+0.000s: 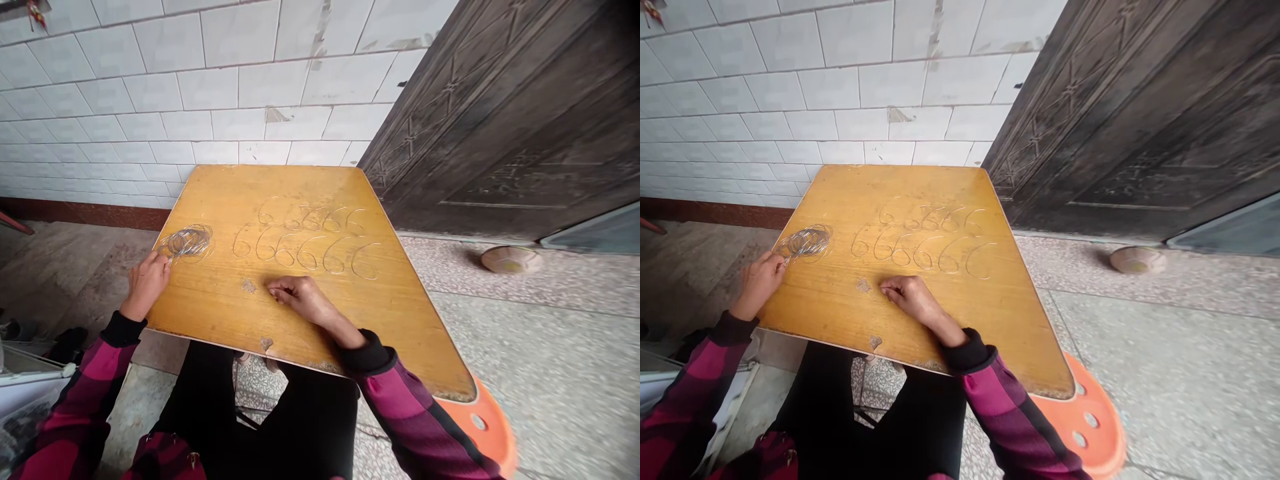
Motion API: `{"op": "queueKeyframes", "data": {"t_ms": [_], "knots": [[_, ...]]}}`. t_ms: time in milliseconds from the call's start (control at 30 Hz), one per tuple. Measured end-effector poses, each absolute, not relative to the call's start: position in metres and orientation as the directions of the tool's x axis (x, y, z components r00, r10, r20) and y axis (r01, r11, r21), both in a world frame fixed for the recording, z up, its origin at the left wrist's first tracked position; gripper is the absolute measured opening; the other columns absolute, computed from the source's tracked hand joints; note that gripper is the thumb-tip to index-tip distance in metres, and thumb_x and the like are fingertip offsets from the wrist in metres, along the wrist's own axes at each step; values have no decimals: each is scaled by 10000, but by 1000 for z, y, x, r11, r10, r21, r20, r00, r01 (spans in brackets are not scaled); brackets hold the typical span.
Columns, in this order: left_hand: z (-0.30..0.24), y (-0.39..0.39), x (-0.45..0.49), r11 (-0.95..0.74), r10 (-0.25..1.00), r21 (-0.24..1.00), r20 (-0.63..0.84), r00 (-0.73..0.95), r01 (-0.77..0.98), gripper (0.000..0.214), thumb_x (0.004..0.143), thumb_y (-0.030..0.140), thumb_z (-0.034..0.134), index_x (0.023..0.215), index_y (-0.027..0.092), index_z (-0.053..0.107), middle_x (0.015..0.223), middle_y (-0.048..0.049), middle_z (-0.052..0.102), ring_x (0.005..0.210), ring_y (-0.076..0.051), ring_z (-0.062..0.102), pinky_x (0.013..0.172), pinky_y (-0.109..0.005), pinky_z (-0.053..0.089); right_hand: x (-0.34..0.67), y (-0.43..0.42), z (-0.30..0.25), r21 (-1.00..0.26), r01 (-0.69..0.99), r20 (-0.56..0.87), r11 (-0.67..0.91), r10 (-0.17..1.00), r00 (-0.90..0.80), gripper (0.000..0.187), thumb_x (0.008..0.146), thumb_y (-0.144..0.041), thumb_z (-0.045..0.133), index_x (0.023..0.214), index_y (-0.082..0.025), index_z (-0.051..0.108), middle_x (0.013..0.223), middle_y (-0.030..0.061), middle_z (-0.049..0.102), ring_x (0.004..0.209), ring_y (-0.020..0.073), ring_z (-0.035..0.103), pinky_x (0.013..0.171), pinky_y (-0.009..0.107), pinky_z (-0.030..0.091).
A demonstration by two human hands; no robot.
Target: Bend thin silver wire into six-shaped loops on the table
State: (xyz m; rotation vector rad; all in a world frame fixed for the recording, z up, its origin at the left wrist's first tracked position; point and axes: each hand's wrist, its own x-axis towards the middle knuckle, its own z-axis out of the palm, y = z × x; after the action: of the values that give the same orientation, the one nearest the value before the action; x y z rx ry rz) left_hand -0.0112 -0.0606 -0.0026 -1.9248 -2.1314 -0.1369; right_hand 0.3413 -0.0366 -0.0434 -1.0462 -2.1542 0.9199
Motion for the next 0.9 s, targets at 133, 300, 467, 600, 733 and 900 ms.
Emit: {"op": "queueKeyframes", "data": {"t_ms": [133,300,467,600,733,900], "knots": [[14,-64,-13,111,930,-7,352,-102,994,245,889,261,422,889,199,658,934,-77,665,778,-213,596,630,-303,332,341,-36,-45,-785,430,185,447,830,-526,221,862,-260,513,870,-143,701,649,30,647,557,128,568,554,258,441],[27,-57,-21,-41,892,204,448,-56,978,224,868,299,459,845,216,666,887,-42,686,796,-196,603,701,-288,387,340,-36,-45,-802,413,182,432,835,-520,210,855,-277,532,858,-154,702,618,20,635,533,125,564,523,251,442],[27,-45,-22,-82,931,432,355,-86,898,180,799,306,520,764,208,666,730,-4,666,638,-154,570,614,-261,398,341,-31,-50,-849,384,131,363,848,-513,214,847,-294,543,856,-143,696,622,15,636,533,121,578,524,245,457],[25,-44,-17,-68,951,558,287,-115,827,154,764,298,551,756,190,661,645,4,633,586,-148,555,553,-253,389,335,-28,-47,-881,357,112,310,871,-479,223,839,-311,556,850,-134,691,628,20,634,546,124,591,529,246,461],[17,-62,0,-174,927,482,374,-23,859,161,813,287,533,797,189,660,720,-7,650,615,-142,567,609,-262,427,309,-29,-36,-903,300,139,307,871,-472,233,840,-327,570,886,-133,691,659,29,651,580,129,598,565,260,484],[-22,-102,26,-390,820,183,514,251,902,232,890,179,458,982,208,668,955,-89,697,904,-216,637,805,-331,467,252,-34,-41,-990,78,49,114,818,-574,286,830,-323,607,1038,-130,643,704,27,653,610,127,625,583,261,523]]}}
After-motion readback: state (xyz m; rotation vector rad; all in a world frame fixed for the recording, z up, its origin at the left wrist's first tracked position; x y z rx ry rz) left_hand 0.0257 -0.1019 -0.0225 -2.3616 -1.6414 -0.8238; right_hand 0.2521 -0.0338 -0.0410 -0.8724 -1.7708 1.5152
